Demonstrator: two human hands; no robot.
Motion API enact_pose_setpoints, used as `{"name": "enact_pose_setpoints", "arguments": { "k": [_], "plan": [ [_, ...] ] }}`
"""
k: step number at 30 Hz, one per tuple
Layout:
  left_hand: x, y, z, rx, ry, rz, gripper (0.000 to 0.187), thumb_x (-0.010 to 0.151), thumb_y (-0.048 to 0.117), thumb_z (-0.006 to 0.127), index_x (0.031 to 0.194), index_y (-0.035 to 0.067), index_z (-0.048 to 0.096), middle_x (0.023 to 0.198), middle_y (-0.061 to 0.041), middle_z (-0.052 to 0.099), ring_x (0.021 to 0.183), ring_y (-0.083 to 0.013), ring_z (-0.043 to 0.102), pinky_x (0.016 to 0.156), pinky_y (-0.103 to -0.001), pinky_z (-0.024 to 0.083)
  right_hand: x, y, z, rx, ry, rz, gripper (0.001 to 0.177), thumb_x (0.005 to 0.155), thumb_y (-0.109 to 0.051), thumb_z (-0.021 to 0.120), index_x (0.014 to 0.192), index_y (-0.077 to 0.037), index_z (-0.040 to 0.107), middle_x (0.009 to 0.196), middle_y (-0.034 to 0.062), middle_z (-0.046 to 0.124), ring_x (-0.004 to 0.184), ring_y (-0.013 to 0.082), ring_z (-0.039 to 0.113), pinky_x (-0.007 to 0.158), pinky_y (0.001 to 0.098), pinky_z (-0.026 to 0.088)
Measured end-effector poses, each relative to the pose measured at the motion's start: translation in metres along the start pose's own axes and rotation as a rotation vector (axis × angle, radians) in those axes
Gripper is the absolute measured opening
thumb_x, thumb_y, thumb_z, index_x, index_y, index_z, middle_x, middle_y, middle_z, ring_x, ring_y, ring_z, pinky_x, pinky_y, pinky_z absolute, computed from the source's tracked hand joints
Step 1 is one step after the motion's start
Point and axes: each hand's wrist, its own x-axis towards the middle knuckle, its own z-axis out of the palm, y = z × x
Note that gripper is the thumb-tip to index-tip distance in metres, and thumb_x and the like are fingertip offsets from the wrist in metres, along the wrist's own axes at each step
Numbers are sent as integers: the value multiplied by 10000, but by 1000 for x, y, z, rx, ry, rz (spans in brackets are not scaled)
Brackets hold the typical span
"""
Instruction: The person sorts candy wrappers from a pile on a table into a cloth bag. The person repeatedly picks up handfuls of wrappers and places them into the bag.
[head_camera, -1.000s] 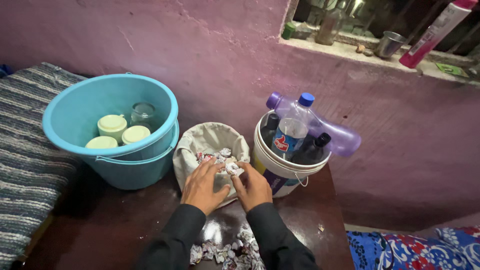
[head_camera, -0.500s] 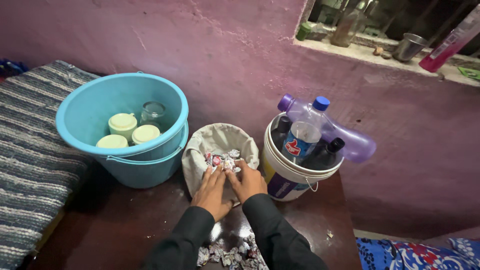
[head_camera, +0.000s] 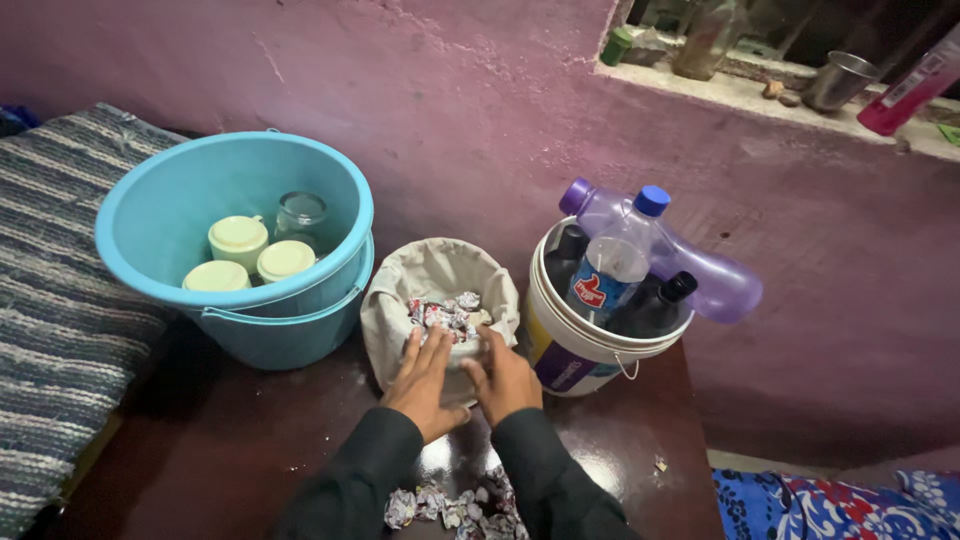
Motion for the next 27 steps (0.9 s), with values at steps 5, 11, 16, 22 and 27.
{"name": "enact_pose_setpoints", "arguments": {
  "k": [5,11,16,22,27],
  "plan": [
    [-2,0,5,14,88,49,1108,677,259,884,1550,51,235,1669,-161,129,1550,-413,38,1232,-438,193,-25,8,10,69,-17,85,384,868,-190,746,1184,-131,536,829,121,743,804,346,735,686,441,542],
    [0,1,-1,49,35,11,1089,685,251,881,1552,77,247,1668,-136,159,1555,-393,63,1241,-424,202,-47,29,14,156,-30,87,256,861,-175,751,1051,-123,588,819,95,758,755,280,763,651,402,572],
    [-5,11,-3,68,52,-21,1065,701,238,868,1562,90,260,1664,-127,168,1552,-370,81,1224,-422,211,-69,47,12,110,-86,204,190,847,-201,775,964,-103,662,770,104,736,684,250,730,644,379,564],
    [-9,17,-4,55,181,8,940,720,225,833,1510,92,342,1638,-93,283,1542,-355,172,1169,-455,313,-100,65,14,189,-139,211,137,827,-179,752,921,-88,711,744,71,749,688,223,740,670,345,568],
    [-24,15,13,48,380,172,855,721,149,779,1489,59,416,1573,-122,388,1491,-354,275,1113,-541,360,-121,70,7,103,-214,204,157,807,-143,753,958,-105,738,868,80,739,781,220,726,728,346,571]
  ]
}}
